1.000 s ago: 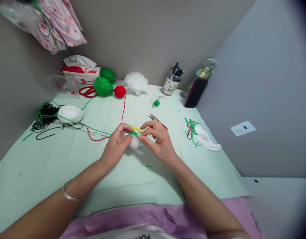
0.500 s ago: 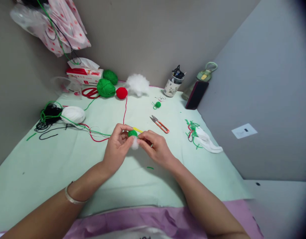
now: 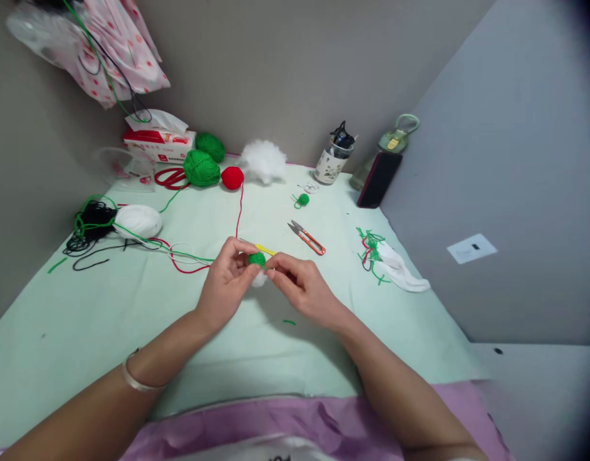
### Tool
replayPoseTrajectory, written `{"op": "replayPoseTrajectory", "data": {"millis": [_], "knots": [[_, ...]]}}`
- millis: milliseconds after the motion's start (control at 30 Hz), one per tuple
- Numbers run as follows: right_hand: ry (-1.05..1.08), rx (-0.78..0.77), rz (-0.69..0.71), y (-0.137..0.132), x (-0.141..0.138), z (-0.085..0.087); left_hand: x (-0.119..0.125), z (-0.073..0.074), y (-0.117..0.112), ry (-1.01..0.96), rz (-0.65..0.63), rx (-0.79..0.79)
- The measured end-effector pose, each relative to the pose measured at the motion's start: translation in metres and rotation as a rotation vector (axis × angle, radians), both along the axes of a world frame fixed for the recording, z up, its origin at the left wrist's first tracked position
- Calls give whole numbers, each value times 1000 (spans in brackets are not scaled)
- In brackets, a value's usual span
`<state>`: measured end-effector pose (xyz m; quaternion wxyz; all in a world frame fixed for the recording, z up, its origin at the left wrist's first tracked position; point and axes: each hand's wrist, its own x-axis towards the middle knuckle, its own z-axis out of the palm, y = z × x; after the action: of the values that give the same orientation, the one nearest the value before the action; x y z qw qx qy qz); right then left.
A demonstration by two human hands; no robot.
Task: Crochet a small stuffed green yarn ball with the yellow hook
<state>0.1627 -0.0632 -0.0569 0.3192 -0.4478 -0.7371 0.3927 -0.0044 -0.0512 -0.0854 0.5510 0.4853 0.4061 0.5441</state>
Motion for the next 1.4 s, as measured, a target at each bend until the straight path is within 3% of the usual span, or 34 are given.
{"op": "replayPoseTrajectory", "data": {"millis": [133, 233, 433, 567, 700, 967, 1067, 1133, 1200, 1300, 1400], "knots": [[-93, 99, 28, -1, -6, -6, 0, -5, 3, 7, 4, -101], [-122, 120, -36, 1, -9, -15, 1, -7, 3, -17, -31, -181], [78, -63, -239, 9, -3, -22, 0, 1, -2, -120, -151, -179], [199, -191, -205, 13, 1, -15, -2, 2, -1, -79, -191, -131], [214, -271, -107, 8, -2, -7, 0, 0, 2, -17, -121, -124], [-19, -62, -62, -5, -14, -11, -1, -9, 7, 33, -22, -166], [-86, 129, -121, 4, -5, -12, -3, -11, 8, -5, -50, -196], [-22, 215, -158, 9, 2, -10, -4, -11, 9, -27, -66, -209], [160, 131, -95, 12, 5, -7, -4, -11, 8, -39, -69, -213], [472, -175, 63, 12, 5, -6, -5, -11, 7, -42, -69, -216], [482, -238, -25, 11, 1, -8, -6, -12, 7, -48, -48, -211]]}}
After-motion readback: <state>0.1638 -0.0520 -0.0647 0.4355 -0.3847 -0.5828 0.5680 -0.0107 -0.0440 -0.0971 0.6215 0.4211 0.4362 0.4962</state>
